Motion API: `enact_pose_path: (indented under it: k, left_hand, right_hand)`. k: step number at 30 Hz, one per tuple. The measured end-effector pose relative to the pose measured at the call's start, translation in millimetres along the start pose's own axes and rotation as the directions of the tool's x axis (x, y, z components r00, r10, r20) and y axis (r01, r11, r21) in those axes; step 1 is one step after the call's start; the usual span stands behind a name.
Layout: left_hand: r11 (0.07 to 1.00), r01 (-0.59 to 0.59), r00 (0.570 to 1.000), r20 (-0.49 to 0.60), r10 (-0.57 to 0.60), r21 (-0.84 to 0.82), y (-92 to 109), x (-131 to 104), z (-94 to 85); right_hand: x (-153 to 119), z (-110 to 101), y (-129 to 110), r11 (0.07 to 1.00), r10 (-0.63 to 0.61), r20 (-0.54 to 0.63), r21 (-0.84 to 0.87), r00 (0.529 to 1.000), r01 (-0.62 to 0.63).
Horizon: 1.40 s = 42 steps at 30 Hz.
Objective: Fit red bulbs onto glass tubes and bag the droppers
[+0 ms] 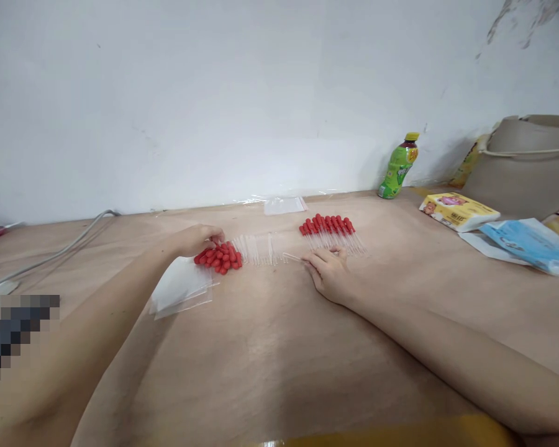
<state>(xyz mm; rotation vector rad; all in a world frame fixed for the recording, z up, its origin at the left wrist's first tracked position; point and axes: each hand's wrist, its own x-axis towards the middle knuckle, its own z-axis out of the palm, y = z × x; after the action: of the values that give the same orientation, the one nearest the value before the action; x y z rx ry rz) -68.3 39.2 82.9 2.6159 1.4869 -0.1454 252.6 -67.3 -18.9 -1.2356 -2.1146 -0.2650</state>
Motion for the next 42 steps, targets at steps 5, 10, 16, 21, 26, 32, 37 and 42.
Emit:
enact_pose_path:
  k: [5, 10, 16, 21, 26, 32, 37, 42]
  left_hand:
    - [0.989, -0.068, 0.952, -0.304, 0.026, -0.128, 15.0, -12.5, -1.9]
    - [0.856, -0.384, 0.792, -0.600, 0.113, -0.345, 72.4, -24.3, 31.1]
    - [0.592, -0.421, 0.852, -0.524, -0.002, -0.687, 122.4, -26.8, 86.2]
    - [0.578, -0.298, 0.881, -0.452, -0.139, -0.759, 125.0, -24.6, 104.6]
    - [0.743, -0.273, 0.836, -0.533, -0.132, -0.611, 123.9, -25.6, 104.8]
    - [0.836, -0.298, 0.808, -0.587, -0.036, -0.461, 124.3, -25.1, 102.3]
    - [0.827, -0.316, 0.807, -0.590, -0.023, -0.464, 123.1, -23.8, 102.7]
    - [0.801, -0.345, 0.799, -0.601, -0.024, -0.490, 126.3, -25.2, 101.0]
  right_hand:
    - [-0.4, -0.7, -0.2, 1.000, -0.004, 0.002, 0.031, 1.000, 0.003]
    - [0.0, 0.4, 0.9, 0.998, -0.005, -0.018, 0.069, 1.000, 0.006]
    - [1.2, -1.8, 0.0, 0.998, -0.010, -0.011, 0.067, 1.000, 0.011]
    - [-0.9, -2.9, -0.2, 0.994, -0.059, 0.001, 0.091, 0.998, 0.059]
    - [-3.1, -1.7, -0.5, 0.985, -0.123, -0.027, 0.114, 0.992, 0.126]
    - [-0.7, -3.5, -5.6, 0.981, -0.147, -0.053, 0.123, 0.988, 0.153]
    - [0.2, -3.7, -7.4, 0.978, -0.126, -0.081, 0.155, 0.989, 0.137]
    - [-0.1, -2.4, -6.8, 0.971, -0.159, -0.068, 0.171, 0.985, 0.168]
